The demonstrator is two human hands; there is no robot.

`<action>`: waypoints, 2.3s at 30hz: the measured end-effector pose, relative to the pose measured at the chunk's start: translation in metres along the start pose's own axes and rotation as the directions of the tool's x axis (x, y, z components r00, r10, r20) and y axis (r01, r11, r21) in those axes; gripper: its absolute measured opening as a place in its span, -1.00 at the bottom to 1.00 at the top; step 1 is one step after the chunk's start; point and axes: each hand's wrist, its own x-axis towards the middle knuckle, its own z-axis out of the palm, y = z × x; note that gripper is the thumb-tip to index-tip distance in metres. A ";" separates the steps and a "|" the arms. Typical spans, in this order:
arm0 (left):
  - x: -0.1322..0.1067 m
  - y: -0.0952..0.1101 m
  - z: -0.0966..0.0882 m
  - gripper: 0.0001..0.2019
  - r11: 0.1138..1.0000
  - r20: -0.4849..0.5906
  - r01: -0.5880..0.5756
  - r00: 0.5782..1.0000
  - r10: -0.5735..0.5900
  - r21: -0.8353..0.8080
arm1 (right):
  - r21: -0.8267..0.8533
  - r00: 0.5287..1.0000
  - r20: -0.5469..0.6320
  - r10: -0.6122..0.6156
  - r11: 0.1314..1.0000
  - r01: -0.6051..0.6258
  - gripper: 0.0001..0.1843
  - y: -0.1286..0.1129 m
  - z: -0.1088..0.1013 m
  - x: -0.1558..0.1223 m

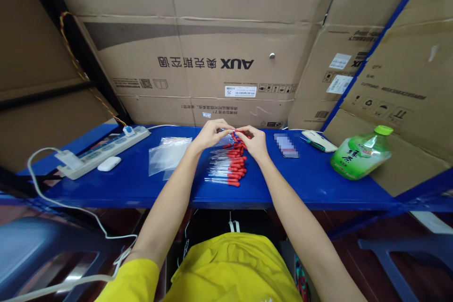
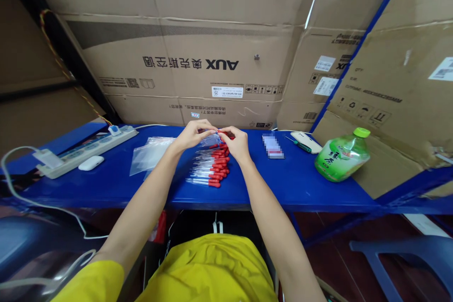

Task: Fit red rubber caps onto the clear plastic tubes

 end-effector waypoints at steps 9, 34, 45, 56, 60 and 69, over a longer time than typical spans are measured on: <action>-0.001 -0.003 0.004 -0.69 0.995 0.056 0.092 0.994 -0.090 -0.038 | -0.009 0.999 0.020 -0.030 1.000 0.030 -0.78 0.003 0.000 -0.003; -0.005 -0.012 0.016 -0.68 0.974 0.073 0.138 0.989 -0.127 -0.179 | -0.192 0.993 0.079 -0.085 0.976 0.099 -0.80 -0.003 -0.004 -0.005; 0.001 -0.017 0.029 -0.60 0.954 -0.180 0.182 0.957 -0.228 -0.239 | -0.197 0.999 -0.034 -0.036 0.980 0.028 -0.76 -0.004 -0.005 -0.003; 0.008 0.008 0.052 -0.40 0.448 -0.116 0.167 0.834 -0.539 -0.878 | -0.133 0.998 -0.065 0.016 0.991 -0.025 -0.73 0.002 0.005 -0.005; 0.007 0.014 0.048 -0.44 0.418 -0.192 0.049 0.835 -0.516 -0.907 | -0.110 0.999 0.020 0.048 0.993 -0.045 -0.70 0.001 0.009 -0.008; 0.007 0.011 0.038 -0.45 0.477 -0.344 -0.067 0.780 -0.523 -0.876 | -0.127 0.964 0.264 0.022 0.992 0.012 -0.63 -0.003 0.011 -0.011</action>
